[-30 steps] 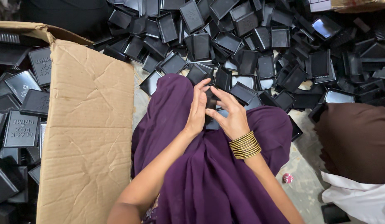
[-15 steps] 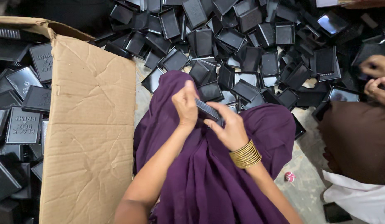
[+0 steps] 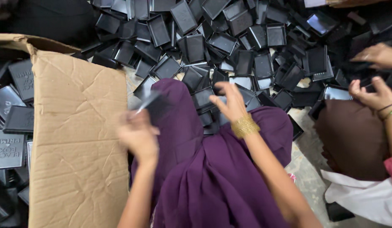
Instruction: The person sits on the floor and repeatedly picks up small black plastic cases from a large pile, opens them, and places them into a cardboard box. The person handles the cases one at a time, opening each case before moving it to the box.
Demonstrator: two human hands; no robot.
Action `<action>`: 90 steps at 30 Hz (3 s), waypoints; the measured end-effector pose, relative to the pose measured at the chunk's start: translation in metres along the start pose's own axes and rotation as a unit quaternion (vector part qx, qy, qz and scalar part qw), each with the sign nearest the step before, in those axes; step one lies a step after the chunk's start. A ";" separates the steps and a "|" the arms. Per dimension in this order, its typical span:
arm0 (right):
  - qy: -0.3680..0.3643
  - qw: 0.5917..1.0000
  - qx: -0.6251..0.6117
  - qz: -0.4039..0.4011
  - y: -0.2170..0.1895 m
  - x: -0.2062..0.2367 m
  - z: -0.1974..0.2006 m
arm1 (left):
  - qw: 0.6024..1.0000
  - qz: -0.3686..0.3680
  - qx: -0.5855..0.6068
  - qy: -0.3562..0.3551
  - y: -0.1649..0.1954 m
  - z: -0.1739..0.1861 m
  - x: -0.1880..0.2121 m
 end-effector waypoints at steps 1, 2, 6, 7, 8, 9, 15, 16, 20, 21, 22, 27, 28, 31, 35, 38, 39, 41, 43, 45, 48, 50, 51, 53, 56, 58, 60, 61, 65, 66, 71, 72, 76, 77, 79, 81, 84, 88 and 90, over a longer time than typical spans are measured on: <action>0.044 0.996 0.065 0.042 0.001 -0.008 0.001 | 0.978 -0.067 0.158 0.119 0.015 0.030 -0.012; 0.088 0.984 0.129 0.085 0.000 -0.016 -0.001 | 0.932 0.008 0.302 0.201 0.007 0.061 -0.026; 0.005 0.976 0.217 0.006 0.044 -0.040 -0.029 | 0.866 0.026 0.469 0.172 0.023 0.084 -0.041; 0.004 0.996 0.038 -0.080 0.065 -0.044 -0.023 | 0.865 0.041 0.479 0.146 0.022 0.076 -0.037; -0.001 0.977 -0.140 -0.163 0.085 -0.044 -0.020 | 0.898 0.032 0.434 0.059 0.028 0.057 -0.033; -0.009 0.919 -0.310 -0.244 0.101 -0.037 -0.020 | 0.923 0.023 0.384 -0.028 0.032 0.035 -0.023; -0.020 0.892 -0.213 -0.398 0.155 0.068 0.057 | 0.941 -0.020 0.078 -0.329 0.028 -0.094 0.040; -0.009 0.899 -0.204 -0.389 0.148 0.077 0.072 | 0.921 -0.078 0.010 -0.382 0.035 -0.110 0.052; -0.019 0.897 -0.251 -0.364 0.102 0.101 0.101 | 0.779 -0.417 -0.087 -0.460 0.081 -0.151 0.114; -0.033 0.891 -0.283 -0.355 0.089 0.100 0.095 | 0.773 -0.424 -0.076 -0.467 0.081 -0.159 0.122; -0.084 0.876 -0.346 -0.325 0.071 0.096 0.080 | 0.766 -0.431 -0.065 -0.472 0.080 -0.167 0.129; -0.109 0.883 -0.387 -0.243 0.056 0.048 0.060 | 0.835 -0.176 -0.040 -0.520 0.009 -0.197 0.100; -0.057 0.954 -0.229 -0.183 0.058 0.032 0.069 | 0.860 -0.047 -0.019 -0.508 -0.017 -0.197 0.087; 0.050 0.983 0.176 -0.008 0.055 0.009 0.065 | 0.822 0.220 0.290 -0.439 -0.048 -0.197 0.074; 0.016 0.950 0.309 0.030 0.078 0.000 0.043 | 0.691 0.362 0.518 -0.351 -0.053 -0.196 0.070; 0.035 0.973 0.175 -0.149 0.116 0.009 0.075 | 0.681 0.328 0.540 -0.370 -0.047 -0.195 0.068; 0.051 0.966 0.106 -0.229 0.131 0.021 0.088 | 0.689 0.320 0.537 -0.367 -0.049 -0.194 0.066; 0.013 0.956 -0.184 -0.227 0.133 0.045 0.109 | 0.702 0.308 0.532 -0.359 -0.051 -0.194 0.064; -0.023 0.934 -0.202 -0.292 0.138 0.084 0.128 | 0.717 0.300 0.521 -0.353 -0.053 -0.195 0.063; -0.021 0.955 -0.077 -0.285 0.127 0.111 0.146 | 0.732 0.297 0.501 -0.353 -0.055 -0.197 0.065; 0.020 0.963 0.229 -0.144 0.080 0.127 0.153 | 0.756 0.287 0.460 -0.365 -0.054 -0.199 0.072; 0.040 0.957 0.286 -0.034 0.043 0.127 0.148 | 0.775 0.259 0.435 -0.379 -0.049 -0.198 0.074; 0.008 0.948 0.298 -0.110 0.049 0.123 0.144 | 0.781 0.252 0.425 -0.382 -0.047 -0.197 0.074; -0.056 0.913 0.311 -0.257 0.059 0.120 0.139 | 0.795 0.236 0.404 -0.386 -0.043 -0.195 0.075; 0.046 0.966 0.108 -0.231 0.025 0.102 0.146 | 0.792 0.201 0.425 -0.390 -0.033 -0.195 0.077; 0.032 0.968 -0.134 -0.209 0.006 0.094 0.122 | 0.806 0.189 0.403 -0.389 -0.033 -0.197 0.081; 0.021 0.944 -0.273 -0.183 -0.012 0.086 0.095 | 0.814 0.172 0.386 -0.398 -0.032 -0.201 0.087; 0.019 0.941 -0.291 -0.170 -0.021 0.082 0.082 | 0.814 0.162 0.381 -0.408 -0.031 -0.203 0.090; -0.006 0.947 -0.273 -0.169 -0.040 0.077 0.049 | 0.808 0.133 0.386 -0.424 -0.028 -0.207 0.095; -0.010 0.948 -0.265 -0.175 -0.042 0.077 0.045 | 0.812 0.134 0.384 -0.419 -0.030 -0.207 0.094; -0.033 0.953 -0.231 -0.193 -0.047 0.082 0.039 | 0.830 0.103 0.363 -0.411 -0.031 -0.204 0.090; -0.034 0.952 -0.233 -0.194 -0.047 0.082 0.039 | 0.829 0.098 0.365 -0.412 -0.030 -0.203 0.090; -0.032 0.946 -0.264 -0.187 -0.046 0.082 0.038 | 0.831 0.089 0.374 -0.401 -0.028 -0.201 0.089; -0.031 0.943 -0.277 -0.181 -0.046 0.082 0.038 | 0.834 0.088 0.377 -0.394 -0.027 -0.200 0.088; -0.025 0.946 -0.270 -0.178 -0.047 0.081 0.037 | 0.843 0.067 0.358 -0.397 -0.024 -0.198 0.087; -0.020 0.955 -0.242 -0.172 -0.051 0.082 0.037 | 0.847 0.055 0.335 -0.409 -0.020 -0.198 0.090; -0.015 0.968 -0.190 -0.163 -0.060 0.080 0.037 | 0.848 0.032 0.305 -0.433 -0.014 -0.197 0.094; 0.008 0.991 -0.065 -0.117 -0.073 0.078 0.051 | 0.856 -0.013 0.302 -0.419 -0.008 -0.193 0.087; 0.043 0.998 0.025 -0.049 -0.082 0.079 0.059 | 0.880 -0.029 0.273 -0.387 -0.012 -0.190 0.078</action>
Point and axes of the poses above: each hand's wrist, its own x-axis away from the middle knuckle, its own z-axis out of the back of the hand, y = z × x, the point moved 9 cm from there along -x, towards the middle knuckle, and after that the axes turned 10 degrees about -z, right-handed, at the moved point
